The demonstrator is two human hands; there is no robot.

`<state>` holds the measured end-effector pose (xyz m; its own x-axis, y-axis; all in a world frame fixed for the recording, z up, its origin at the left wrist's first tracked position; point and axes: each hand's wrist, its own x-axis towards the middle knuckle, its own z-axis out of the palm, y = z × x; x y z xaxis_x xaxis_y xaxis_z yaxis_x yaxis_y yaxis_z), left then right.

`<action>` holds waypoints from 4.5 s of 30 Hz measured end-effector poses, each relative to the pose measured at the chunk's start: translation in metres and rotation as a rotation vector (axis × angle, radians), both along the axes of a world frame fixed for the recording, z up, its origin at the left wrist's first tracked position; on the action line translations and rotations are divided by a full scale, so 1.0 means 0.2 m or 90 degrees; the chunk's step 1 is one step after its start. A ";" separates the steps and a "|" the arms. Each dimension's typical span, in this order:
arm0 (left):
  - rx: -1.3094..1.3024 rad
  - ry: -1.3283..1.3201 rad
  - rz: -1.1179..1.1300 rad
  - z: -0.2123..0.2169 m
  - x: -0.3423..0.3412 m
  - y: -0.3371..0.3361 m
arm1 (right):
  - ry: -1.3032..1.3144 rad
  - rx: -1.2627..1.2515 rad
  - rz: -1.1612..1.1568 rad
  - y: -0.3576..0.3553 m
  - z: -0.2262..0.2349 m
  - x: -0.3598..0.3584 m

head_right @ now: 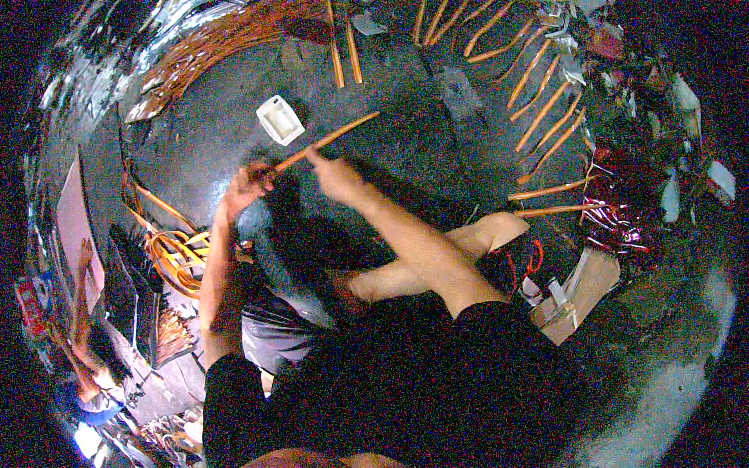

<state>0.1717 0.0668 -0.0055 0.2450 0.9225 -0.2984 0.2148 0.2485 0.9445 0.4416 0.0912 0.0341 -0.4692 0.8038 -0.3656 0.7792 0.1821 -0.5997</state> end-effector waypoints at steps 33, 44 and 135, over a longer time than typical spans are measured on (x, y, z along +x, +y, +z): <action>0.125 0.216 -0.001 0.05 0.27 0.20 | 0.007 0.382 0.141 0.49 0.24 -0.20; 0.262 0.231 -0.031 0.09 0.36 0.23 | 0.362 -0.046 -0.319 0.13 0.20 0.36; 0.321 0.283 -0.518 0.58 2.93 0.47 | 0.354 0.259 -0.111 -0.13 0.07 0.63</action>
<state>0.7567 0.1603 0.1113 0.8086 0.5712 -0.1408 0.4920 -0.5255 0.6941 0.5669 0.0657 0.0478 -0.3510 0.9061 0.2362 0.4157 0.3768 -0.8278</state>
